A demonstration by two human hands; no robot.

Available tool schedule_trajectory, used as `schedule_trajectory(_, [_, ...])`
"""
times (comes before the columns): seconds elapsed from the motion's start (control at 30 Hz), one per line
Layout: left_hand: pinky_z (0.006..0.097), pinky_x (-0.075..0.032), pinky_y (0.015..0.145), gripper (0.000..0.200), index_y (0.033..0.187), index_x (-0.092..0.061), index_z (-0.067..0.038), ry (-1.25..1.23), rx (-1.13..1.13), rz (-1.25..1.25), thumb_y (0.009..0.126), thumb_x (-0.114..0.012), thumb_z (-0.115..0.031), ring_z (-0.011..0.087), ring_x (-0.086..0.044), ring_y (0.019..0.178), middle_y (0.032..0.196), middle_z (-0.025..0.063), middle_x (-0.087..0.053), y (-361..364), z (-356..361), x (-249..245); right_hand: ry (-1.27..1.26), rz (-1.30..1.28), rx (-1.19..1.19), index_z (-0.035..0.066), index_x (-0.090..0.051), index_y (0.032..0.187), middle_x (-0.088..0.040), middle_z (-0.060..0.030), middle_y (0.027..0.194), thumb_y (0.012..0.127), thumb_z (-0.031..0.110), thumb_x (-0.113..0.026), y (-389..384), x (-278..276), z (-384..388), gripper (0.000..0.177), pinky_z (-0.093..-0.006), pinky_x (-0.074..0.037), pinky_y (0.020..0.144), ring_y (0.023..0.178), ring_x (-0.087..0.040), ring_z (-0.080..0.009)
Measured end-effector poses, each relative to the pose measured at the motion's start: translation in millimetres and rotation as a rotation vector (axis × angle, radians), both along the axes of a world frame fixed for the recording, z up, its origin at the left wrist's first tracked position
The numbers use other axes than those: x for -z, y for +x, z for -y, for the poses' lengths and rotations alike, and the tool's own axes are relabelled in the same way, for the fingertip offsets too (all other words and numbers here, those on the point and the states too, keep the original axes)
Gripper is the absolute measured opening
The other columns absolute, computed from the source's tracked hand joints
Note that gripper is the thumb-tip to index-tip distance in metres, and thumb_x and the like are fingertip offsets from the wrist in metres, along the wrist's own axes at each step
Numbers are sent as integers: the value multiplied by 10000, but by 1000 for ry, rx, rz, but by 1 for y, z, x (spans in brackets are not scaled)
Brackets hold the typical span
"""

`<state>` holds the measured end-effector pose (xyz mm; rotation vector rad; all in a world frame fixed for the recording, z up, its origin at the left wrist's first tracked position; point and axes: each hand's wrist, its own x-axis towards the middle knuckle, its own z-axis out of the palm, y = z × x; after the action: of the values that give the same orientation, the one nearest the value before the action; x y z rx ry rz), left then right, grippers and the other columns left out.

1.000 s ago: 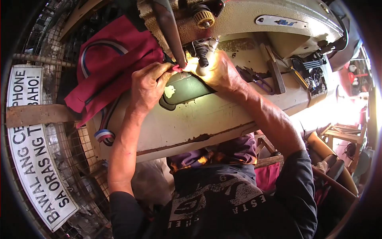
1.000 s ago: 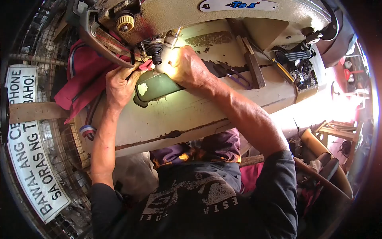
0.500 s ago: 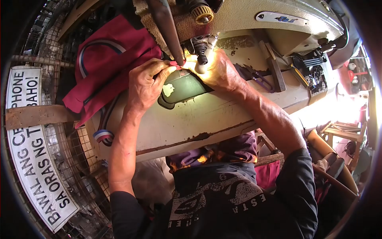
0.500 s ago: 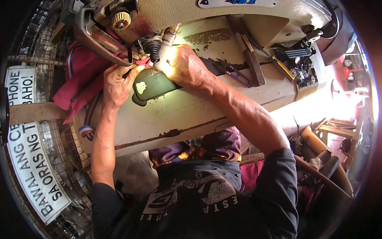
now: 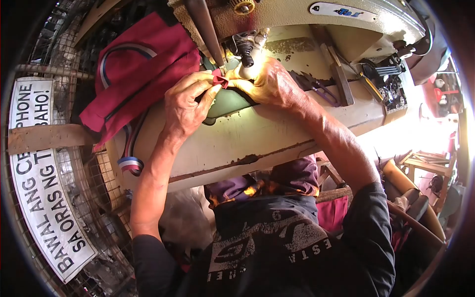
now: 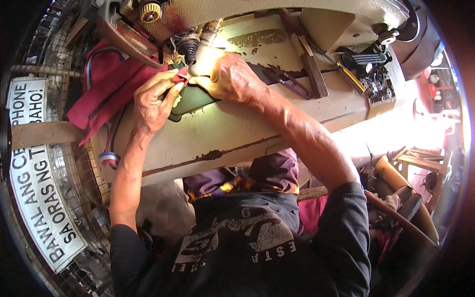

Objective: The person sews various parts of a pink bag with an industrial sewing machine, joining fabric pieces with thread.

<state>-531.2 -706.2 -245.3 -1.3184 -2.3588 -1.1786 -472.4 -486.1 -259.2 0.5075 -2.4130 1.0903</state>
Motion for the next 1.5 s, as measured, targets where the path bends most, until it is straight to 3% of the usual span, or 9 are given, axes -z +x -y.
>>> schedule_trajectory(0.13, [374, -585, 826, 116, 947, -753, -18, -35, 38, -49, 847, -788, -64, 266, -726, 959, 1018, 89, -738, 1, -1, -5, 33, -26, -8, 66, -685, 903, -658, -157, 839, 865, 312, -752, 1, 3, -2, 257, -489, -504, 768, 846, -618, -403])
schedule_trajectory(0.37, [389, -576, 815, 127, 995, -728, -21, -142, 49, -93, 871, -753, -33, 299, -709, 993, 998, 93, -664, 11, 5, -6, 254, -190, -61, 73, -668, 979, -607, -121, 862, 921, 271, -670, 9, -10, 4, 206, -476, -514, 725, 834, -637, -352])
schedule_trajectory(0.6, [404, -582, 792, 156, 1037, -706, -14, -135, 25, -170, 884, -728, -40, 331, -707, 964, 1021, 132, -678, 16, 4, -4, 149, -153, -108, 69, -672, 1006, -612, -155, 817, 942, 200, -674, 10, -10, 4, 146, -471, -504, 703, 777, -630, -375])
schedule_trajectory(0.73, [410, -594, 775, 157, 1021, -712, -21, -131, 41, -228, 873, -736, -67, 342, -707, 914, 1070, 185, -690, 9, 4, 0, -25, 94, -141, 55, -711, 1043, -694, -134, 950, 922, 154, -715, 9, -1, 2, 156, -429, -531, 810, 892, -671, -335])
schedule_trajectory(0.77, [411, -595, 777, 163, 1028, -717, -21, -140, 45, -220, 874, -734, -70, 347, -707, 918, 1082, 196, -692, 9, 5, 0, -89, 52, -167, 87, -743, 1073, -699, -148, 945, 923, 220, -686, 6, 3, 2, 208, -455, -507, 810, 894, -639, -371])
schedule_trajectory(1.27, [401, -574, 776, 184, 1099, -708, -16, -220, 72, -142, 921, -696, -59, 339, -696, 903, 1065, 143, -683, 6, 8, -7, -27, -75, -147, 80, -740, 1035, -687, -144, 915, 905, 172, -677, 4, 3, 3, 170, -468, -494, 797, 868, -626, -388])
schedule_trajectory(1.37, [412, -570, 775, 189, 1104, -698, -11, -217, 66, -150, 924, -697, -68, 351, -688, 908, 1047, 138, -675, 6, 8, -12, 30, 37, -121, 64, -731, 1075, -714, -114, 1032, 934, 175, -712, 6, 3, 2, 181, -420, -534, 877, 959, -675, -322])
schedule_trajectory(1.5, [410, -559, 686, 131, 1018, -697, -9, -222, 70, -178, 934, -692, -109, 326, -672, 814, 973, 128, -641, 7, 5, -17, -1, -6, -116, 64, -737, 1051, -701, -127, 992, 924, 167, -701, 2, 8, 3, 167, -427, -523, 839, 924, -660, -337])
